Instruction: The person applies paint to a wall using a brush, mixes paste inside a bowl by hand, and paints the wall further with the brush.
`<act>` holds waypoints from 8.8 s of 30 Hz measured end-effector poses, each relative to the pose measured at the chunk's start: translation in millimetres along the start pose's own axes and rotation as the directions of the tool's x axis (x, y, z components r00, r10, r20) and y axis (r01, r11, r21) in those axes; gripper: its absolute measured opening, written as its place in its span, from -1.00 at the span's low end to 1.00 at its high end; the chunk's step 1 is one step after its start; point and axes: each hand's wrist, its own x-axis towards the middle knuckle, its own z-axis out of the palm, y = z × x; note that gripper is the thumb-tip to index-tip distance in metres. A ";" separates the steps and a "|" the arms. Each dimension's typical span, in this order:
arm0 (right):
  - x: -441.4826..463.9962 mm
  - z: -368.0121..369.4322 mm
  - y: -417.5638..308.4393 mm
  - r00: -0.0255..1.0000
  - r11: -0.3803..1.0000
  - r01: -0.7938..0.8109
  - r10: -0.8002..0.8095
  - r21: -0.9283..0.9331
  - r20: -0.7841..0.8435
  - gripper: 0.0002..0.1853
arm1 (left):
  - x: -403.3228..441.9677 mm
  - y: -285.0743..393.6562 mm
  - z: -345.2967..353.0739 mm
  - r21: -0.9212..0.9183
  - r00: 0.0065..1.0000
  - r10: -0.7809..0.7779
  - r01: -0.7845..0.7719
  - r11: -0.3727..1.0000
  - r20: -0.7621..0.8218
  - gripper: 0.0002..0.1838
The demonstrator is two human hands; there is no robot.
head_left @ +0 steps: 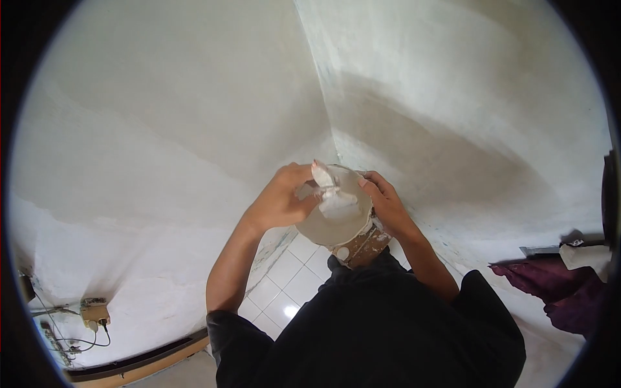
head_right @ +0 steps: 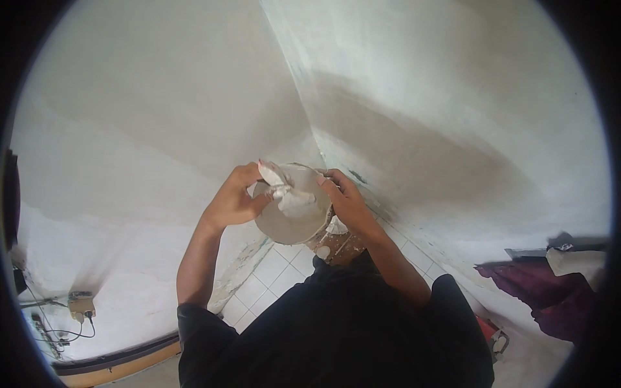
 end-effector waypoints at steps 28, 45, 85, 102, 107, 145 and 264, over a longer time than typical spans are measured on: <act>2.2 9.6 -11.6 0.996 0.996 -0.084 0.084 0.020 0.006 -0.76 | -40.6 37.1 -21.0 0.294 0.994 0.061 -0.087 0.952 0.095 -0.71; 11.3 10.6 0.4 0.999 0.999 -0.033 0.033 0.007 0.020 -0.66 | -19.5 -13.0 10.0 0.217 0.810 0.021 0.131 0.967 -0.586 -0.73; 9.2 16.4 -6.2 0.994 0.993 -0.048 0.058 0.111 -0.094 -0.67 | -0.9 -4.1 12.3 -0.089 0.777 -0.280 0.280 0.956 -0.564 -0.77; 21.1 18.0 12.1 0.994 0.994 0.041 -0.030 0.105 -0.110 -0.57 | 2.5 -1.2 42.7 -0.015 0.626 -0.233 0.333 0.943 -0.745 -0.76; 21.7 9.9 13.0 0.994 0.995 0.017 -0.006 0.097 -0.111 -0.57 | 2.1 -0.7 36.6 0.138 0.612 -0.122 0.360 0.923 -0.782 -0.77; 17.9 -3.9 -21.1 0.988 0.988 -0.081 0.096 0.132 -0.119 -0.73 | -18.5 16.7 12.7 0.512 0.992 0.129 -0.105 0.853 -0.012 -0.61; -74.0 136.3 19.7 0.998 0.996 0.057 -0.055 0.067 -0.031 -0.56 | -169.5 34.4 -35.9 0.749 0.886 0.428 -0.160 0.642 -0.178 -0.77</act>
